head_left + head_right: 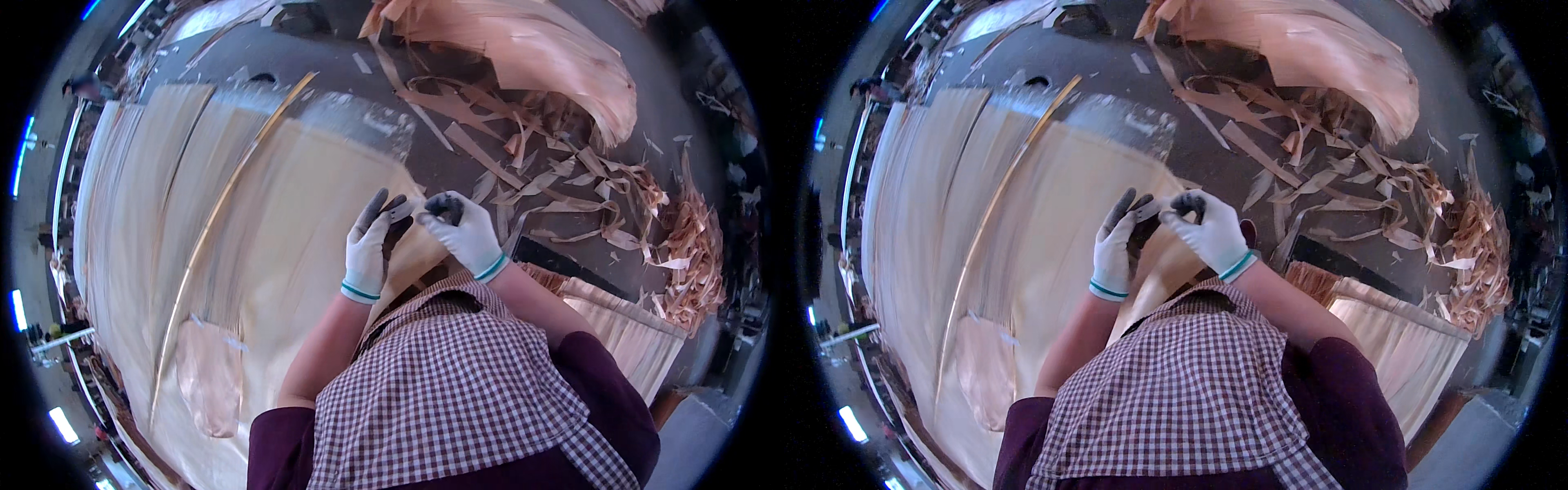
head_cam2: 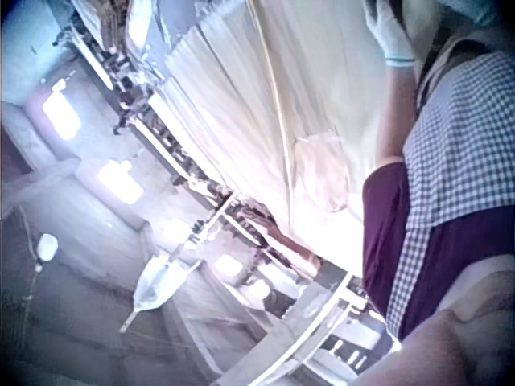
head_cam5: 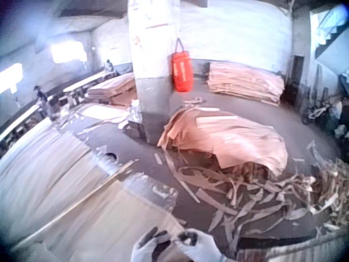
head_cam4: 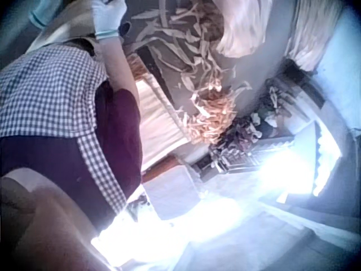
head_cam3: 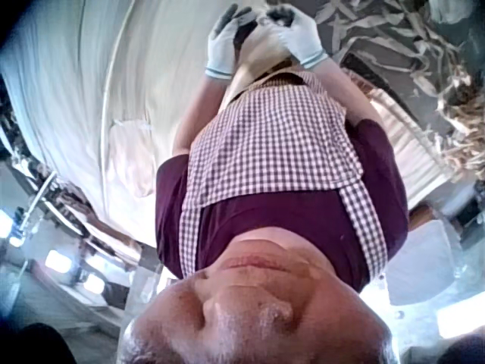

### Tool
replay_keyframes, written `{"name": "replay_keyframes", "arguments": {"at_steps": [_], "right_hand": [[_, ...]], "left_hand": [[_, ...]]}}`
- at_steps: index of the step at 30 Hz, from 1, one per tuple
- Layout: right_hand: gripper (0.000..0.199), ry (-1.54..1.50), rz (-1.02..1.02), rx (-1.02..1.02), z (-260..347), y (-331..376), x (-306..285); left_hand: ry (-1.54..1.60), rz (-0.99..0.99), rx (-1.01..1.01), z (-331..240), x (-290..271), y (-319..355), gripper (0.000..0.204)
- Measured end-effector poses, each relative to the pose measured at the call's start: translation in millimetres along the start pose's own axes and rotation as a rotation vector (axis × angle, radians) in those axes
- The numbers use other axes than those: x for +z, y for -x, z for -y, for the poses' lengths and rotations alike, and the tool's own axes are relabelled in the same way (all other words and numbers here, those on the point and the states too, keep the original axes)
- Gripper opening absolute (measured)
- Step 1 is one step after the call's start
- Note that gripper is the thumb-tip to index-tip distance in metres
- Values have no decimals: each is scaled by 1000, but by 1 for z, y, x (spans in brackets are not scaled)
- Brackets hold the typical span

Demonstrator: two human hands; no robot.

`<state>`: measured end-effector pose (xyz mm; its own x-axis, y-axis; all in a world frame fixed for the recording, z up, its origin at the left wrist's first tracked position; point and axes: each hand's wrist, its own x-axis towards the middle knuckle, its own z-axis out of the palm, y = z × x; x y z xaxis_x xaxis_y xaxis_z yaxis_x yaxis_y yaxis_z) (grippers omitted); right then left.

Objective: The person uses a knife to trim a wood veneer sheet, peels off the excess strips, and stacks the sheet onto a large pile of similar wood veneers.

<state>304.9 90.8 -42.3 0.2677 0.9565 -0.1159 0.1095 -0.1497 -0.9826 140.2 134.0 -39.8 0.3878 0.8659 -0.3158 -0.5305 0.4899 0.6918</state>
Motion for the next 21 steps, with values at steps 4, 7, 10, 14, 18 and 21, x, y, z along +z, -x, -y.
{"name": "replay_keyframes", "arguments": {"at_steps": [4, 7, 10, 14, 18, 21], "right_hand": [[21, -72, -17, -49, -7, -49, -63], [18, -75, -36, -2, -7, -85, -118], [17, -23, -95, -35, -11, -119, -164], [18, -119, -144, 110, -29, -157, -246], [43, 1131, -11, 404, -162, -173, -414], [56, 1232, -34, 662, -233, -143, -536]], "left_hand": [[12, -7, -24, 40, 67, -58, 41], [7, 2, -30, 62, 111, -98, 40], [-155, -8, -28, 80, 153, -142, 41], [-389, -90, 102, 104, 159, -188, 58], [-516, -97, -207, 92, 102, -214, 59], [-609, -227, -265, 76, 95, -227, 50]]}}
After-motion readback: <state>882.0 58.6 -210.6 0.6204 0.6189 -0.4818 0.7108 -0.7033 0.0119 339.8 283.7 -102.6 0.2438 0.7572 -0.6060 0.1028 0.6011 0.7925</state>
